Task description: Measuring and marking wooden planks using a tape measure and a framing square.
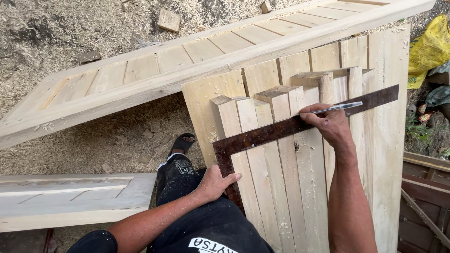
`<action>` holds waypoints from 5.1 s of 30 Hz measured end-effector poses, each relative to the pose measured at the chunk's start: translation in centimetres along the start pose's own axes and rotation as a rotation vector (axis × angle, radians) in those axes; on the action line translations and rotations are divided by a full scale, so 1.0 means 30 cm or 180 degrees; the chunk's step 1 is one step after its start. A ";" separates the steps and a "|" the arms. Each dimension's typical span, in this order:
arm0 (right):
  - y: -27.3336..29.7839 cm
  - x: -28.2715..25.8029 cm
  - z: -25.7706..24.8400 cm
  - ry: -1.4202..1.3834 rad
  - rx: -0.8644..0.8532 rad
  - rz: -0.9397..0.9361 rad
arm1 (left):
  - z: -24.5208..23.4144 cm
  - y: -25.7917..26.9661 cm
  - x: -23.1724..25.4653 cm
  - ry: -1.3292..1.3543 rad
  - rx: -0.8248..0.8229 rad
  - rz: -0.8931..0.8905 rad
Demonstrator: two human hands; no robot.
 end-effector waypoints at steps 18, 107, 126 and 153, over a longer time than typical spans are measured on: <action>-0.054 0.070 -0.094 -0.0757 0.0167 -0.0103 | -0.003 -0.003 -0.004 -0.0044 0.0005 0.0092; -0.327 0.387 -0.578 -0.0510 0.1189 -0.0041 | -0.002 0.003 -0.003 0.0056 -0.0013 -0.0129; -0.244 0.228 -0.422 0.1932 0.1906 -0.0788 | -0.018 0.022 0.075 0.0283 -0.0056 -0.0204; 1.727 1.184 0.431 -0.2021 0.3445 0.1903 | 0.387 0.318 0.428 0.1086 -0.1782 0.0155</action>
Point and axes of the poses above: each hand's wrist, its own y-axis away from the middle knuckle, its own z-axis out of the palm, x = y × z, the point moved 7 cm from there along -y, towards the middle knuckle, and after that the axes turned 5 degrees about x, right-handed, at the moved point
